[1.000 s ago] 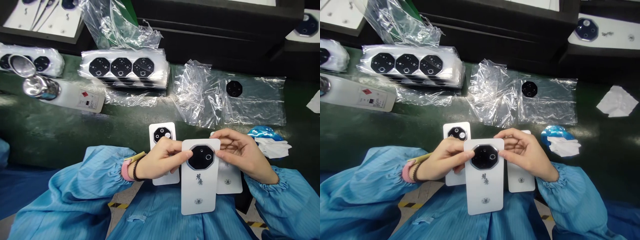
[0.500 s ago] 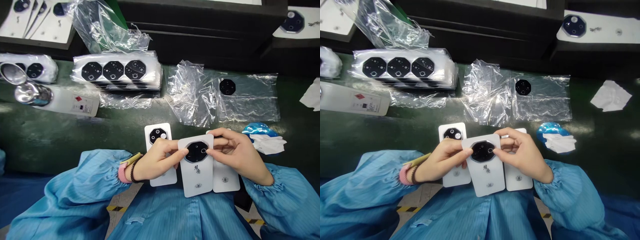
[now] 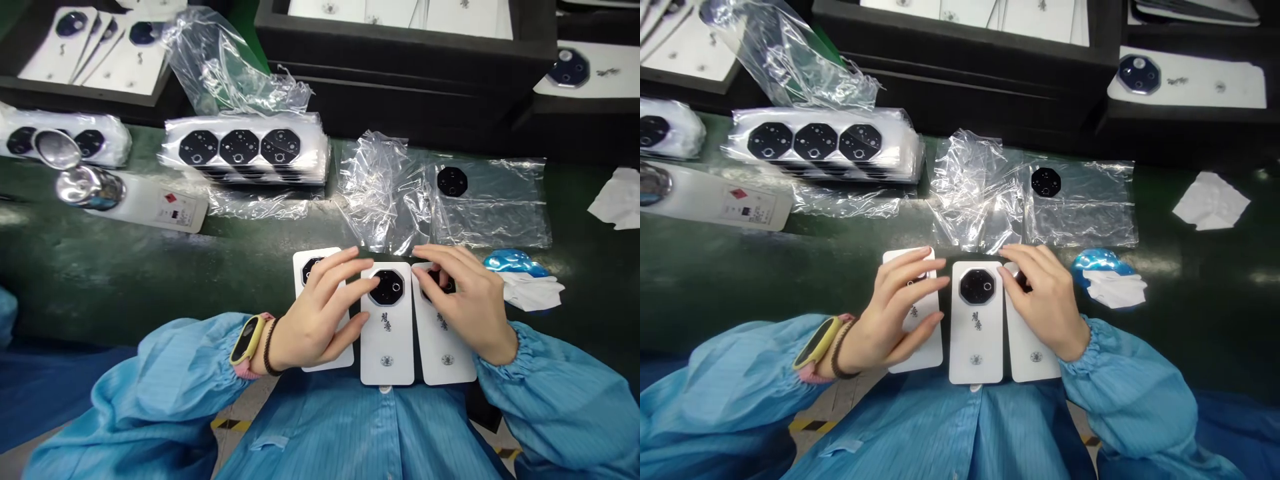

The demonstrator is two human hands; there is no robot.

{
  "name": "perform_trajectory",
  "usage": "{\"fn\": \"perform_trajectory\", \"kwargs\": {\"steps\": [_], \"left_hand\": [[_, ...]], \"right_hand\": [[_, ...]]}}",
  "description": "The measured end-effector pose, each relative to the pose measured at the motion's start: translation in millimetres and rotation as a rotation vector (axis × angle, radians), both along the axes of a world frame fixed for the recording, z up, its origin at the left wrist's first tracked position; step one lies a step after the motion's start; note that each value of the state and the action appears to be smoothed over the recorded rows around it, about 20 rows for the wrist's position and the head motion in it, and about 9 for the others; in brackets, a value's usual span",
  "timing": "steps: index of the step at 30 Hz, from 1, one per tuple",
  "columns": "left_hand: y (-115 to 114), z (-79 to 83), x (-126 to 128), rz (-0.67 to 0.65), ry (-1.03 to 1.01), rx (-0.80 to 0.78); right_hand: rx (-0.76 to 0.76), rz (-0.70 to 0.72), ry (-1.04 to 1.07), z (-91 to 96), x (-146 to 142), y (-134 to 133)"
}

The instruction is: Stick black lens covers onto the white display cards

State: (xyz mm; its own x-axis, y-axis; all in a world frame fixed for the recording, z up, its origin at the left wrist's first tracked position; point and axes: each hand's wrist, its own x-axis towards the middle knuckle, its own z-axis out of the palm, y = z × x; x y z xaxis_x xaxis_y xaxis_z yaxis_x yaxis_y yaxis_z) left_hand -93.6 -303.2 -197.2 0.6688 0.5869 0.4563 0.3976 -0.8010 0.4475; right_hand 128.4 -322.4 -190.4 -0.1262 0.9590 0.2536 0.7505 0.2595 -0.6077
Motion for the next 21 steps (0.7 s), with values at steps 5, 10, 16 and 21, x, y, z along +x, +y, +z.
{"fn": "perform_trajectory", "kwargs": {"steps": [5, 10, 16, 21], "left_hand": [[-25.2, -6.3, -19.8, -0.232, 0.137, -0.027], [-42.6, -14.5, -21.9, -0.325, 0.261, -0.029], [-43.7, -14.5, -4.2, -0.460, 0.233, 0.003], [-41.0, -16.5, 1.9, -0.556, 0.172, 0.023]], "right_hand": [[0.150, -0.050, -0.121, 9.0, 13.3, 12.4], [0.062, -0.139, -0.247, 17.8, 37.0, 47.5], [-0.186, -0.225, -0.374, 15.0, 44.0, 101.0], [-0.267, -0.248, -0.423, 12.9, 40.8, 116.1]]}}
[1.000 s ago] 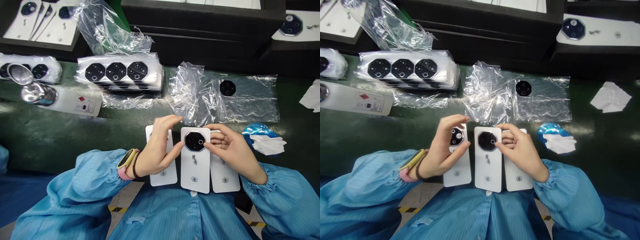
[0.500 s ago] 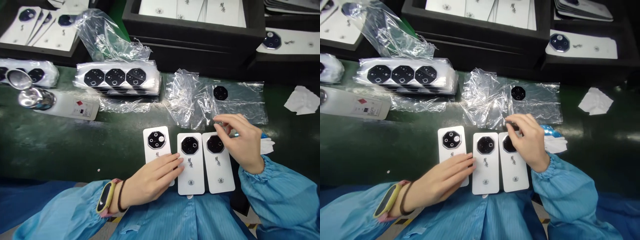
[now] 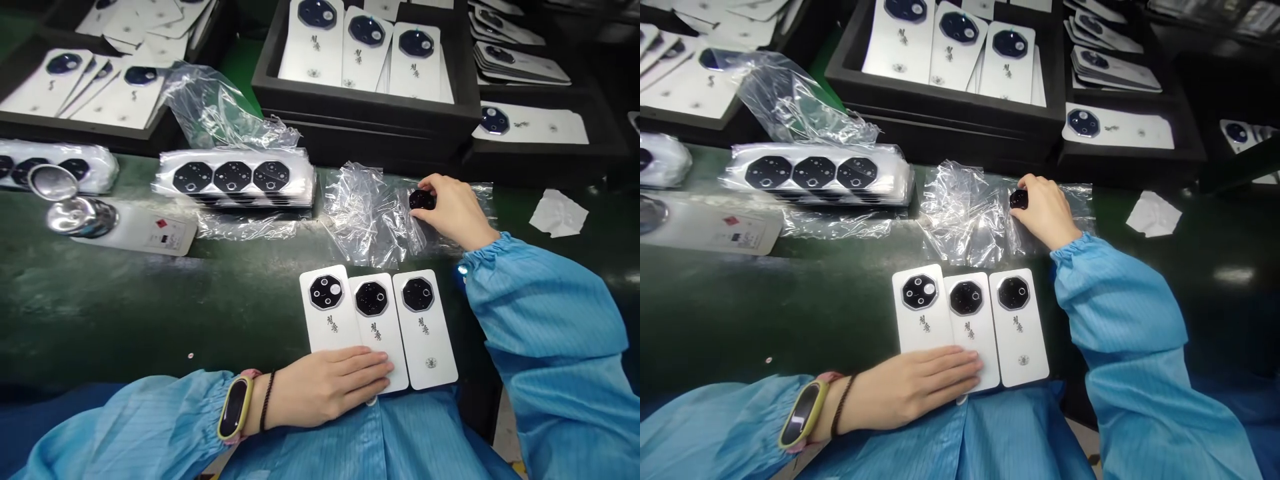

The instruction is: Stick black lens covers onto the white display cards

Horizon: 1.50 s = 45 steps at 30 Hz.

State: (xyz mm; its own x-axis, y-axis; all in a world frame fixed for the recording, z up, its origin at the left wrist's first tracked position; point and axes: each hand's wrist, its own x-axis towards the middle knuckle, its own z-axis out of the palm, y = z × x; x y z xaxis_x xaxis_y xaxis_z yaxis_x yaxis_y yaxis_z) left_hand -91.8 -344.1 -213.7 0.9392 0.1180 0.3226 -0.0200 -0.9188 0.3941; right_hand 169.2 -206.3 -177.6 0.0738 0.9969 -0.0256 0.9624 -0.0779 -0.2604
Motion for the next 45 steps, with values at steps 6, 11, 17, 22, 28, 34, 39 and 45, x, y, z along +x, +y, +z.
{"fn": "perform_trajectory", "kwargs": {"steps": [6, 11, 17, 22, 28, 34, 39, 45], "left_hand": [[4.1, 0.6, 0.0, -0.046, -0.046, 0.012], [6.0, 7.1, -2.5, -0.029, -0.118, 0.023], [26.7, 19.7, -13.4, 0.165, -0.251, -0.130], [58.0, 37.4, -15.7, 0.702, -0.237, -0.620], [72.1, 41.9, -15.4, 0.755, -0.172, -1.181], [72.6, 36.8, -24.5, 0.800, -0.182, -1.283], [73.2, 35.3, -29.3, 0.837, -0.202, -1.305], [68.7, 31.1, -32.9, 0.854, -0.132, -1.199]], "right_hand": [[0.087, 0.059, 0.070, -5.0, 8.5, 3.2], [0.191, 0.081, 0.062, -11.9, 11.1, 3.0], [0.313, 0.210, 0.248, 12.9, -3.8, -26.5], [0.274, 0.626, 0.339, 28.0, -45.3, -66.6], [0.204, 0.856, 0.459, 18.1, -78.7, -79.0], [0.169, 0.871, 0.517, 14.3, -86.4, -71.7], [-0.017, 0.412, 0.775, 12.4, -90.7, -63.4], [-0.191, 0.262, 0.961, 8.9, -95.7, -55.0]]}}
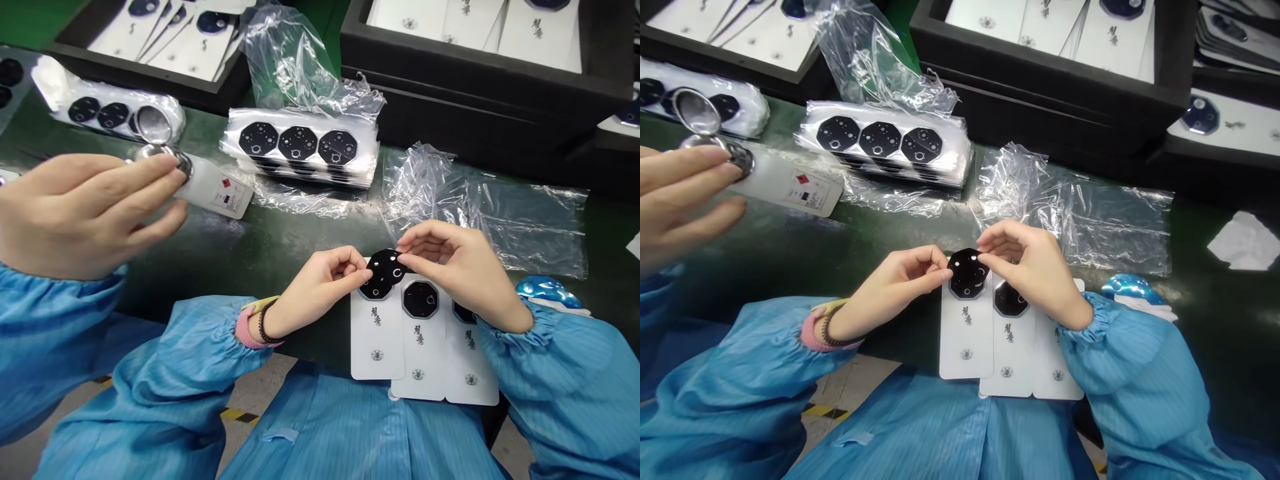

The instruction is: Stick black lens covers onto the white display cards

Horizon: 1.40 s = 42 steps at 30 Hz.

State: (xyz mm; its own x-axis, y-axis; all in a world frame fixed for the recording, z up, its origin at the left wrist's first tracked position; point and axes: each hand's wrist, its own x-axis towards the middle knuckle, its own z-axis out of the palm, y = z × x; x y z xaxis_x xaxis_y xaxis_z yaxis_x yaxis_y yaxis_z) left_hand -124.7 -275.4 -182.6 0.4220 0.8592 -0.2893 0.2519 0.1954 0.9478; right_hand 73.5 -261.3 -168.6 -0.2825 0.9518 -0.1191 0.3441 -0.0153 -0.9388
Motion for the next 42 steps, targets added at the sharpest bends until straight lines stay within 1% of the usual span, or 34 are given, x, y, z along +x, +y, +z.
{"fn": "perform_trajectory", "kwargs": {"steps": [2, 3, 6, 8, 9, 11, 14, 17, 22, 31, 42], "left_hand": [[-5.0, -2.5, -2.8, -0.032, 0.117, 0.141], [-8.7, -4.1, -4.2, -0.046, 0.200, 0.257], [-25.1, -11.0, -6.2, -0.070, 0.469, 0.702], [-38.9, -16.8, -4.5, -0.093, 0.571, 0.944], [-46.0, -19.7, -2.9, -0.110, 0.587, 1.022], [-59.3, -25.4, 1.2, -0.129, 0.576, 1.118], [-73.7, -32.9, 6.1, -0.109, 0.582, 1.158], [-79.7, -38.8, 7.5, -0.089, 0.632, 1.152], [-80.6, -43.6, 6.5, -0.060, 0.642, 1.167], [-81.6, -45.8, 7.4, -0.048, 0.639, 1.169], [-83.1, -47.1, 8.7, -0.031, 0.648, 1.164]], "right_hand": [[-0.025, 0.019, 0.025, -2.6, -1.0, 2.0], [-0.032, 0.028, 0.029, -4.3, -1.4, 2.7], [-0.027, 0.050, -0.006, -10.1, -3.2, 3.9], [-0.009, 0.068, -0.043, -14.1, -4.7, 3.7], [-0.002, 0.076, -0.057, -15.9, -5.4, 3.4], [0.006, 0.088, -0.079, -18.8, -6.9, 2.4], [0.010, 0.102, -0.093, -21.1, -8.3, 0.9], [0.018, 0.116, -0.107, -21.5, -9.2, -0.2], [0.048, 0.138, -0.144, -21.6, -11.9, -0.4], [0.037, 0.159, -0.150, -24.0, -14.4, 1.0], [0.068, 0.174, -0.175, -24.6, -14.7, 0.6]]}}
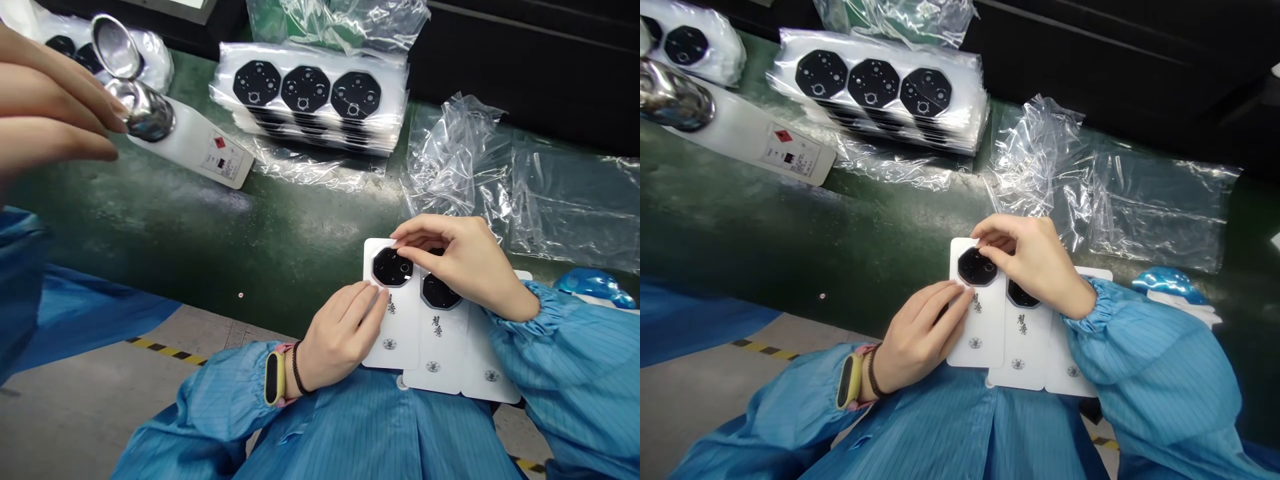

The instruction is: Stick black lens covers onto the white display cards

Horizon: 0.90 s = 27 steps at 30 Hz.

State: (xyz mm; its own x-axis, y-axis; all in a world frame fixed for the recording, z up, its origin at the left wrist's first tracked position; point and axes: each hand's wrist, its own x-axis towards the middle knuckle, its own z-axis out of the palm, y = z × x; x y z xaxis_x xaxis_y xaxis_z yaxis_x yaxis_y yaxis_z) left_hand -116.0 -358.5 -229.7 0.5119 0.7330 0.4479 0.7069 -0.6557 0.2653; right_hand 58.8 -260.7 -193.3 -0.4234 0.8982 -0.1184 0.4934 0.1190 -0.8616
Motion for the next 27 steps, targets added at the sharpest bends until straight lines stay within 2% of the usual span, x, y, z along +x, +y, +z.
{"fn": "perform_trajectory", "kwargs": {"steps": [9, 22, 27], "left_hand": [[0.9, -0.6, -0.3, 0.000, 0.009, -0.006], [0.9, -0.7, 2.2, -0.015, 0.055, 0.032], [-0.3, -0.7, 2.5, -0.001, 0.070, 0.045]], "right_hand": [[0.041, 0.013, -0.007, -2.5, 0.1, -0.5], [0.275, 0.080, -0.179, -2.7, 2.3, -4.1], [0.309, 0.108, -0.200, -1.8, 2.7, -5.0]]}}
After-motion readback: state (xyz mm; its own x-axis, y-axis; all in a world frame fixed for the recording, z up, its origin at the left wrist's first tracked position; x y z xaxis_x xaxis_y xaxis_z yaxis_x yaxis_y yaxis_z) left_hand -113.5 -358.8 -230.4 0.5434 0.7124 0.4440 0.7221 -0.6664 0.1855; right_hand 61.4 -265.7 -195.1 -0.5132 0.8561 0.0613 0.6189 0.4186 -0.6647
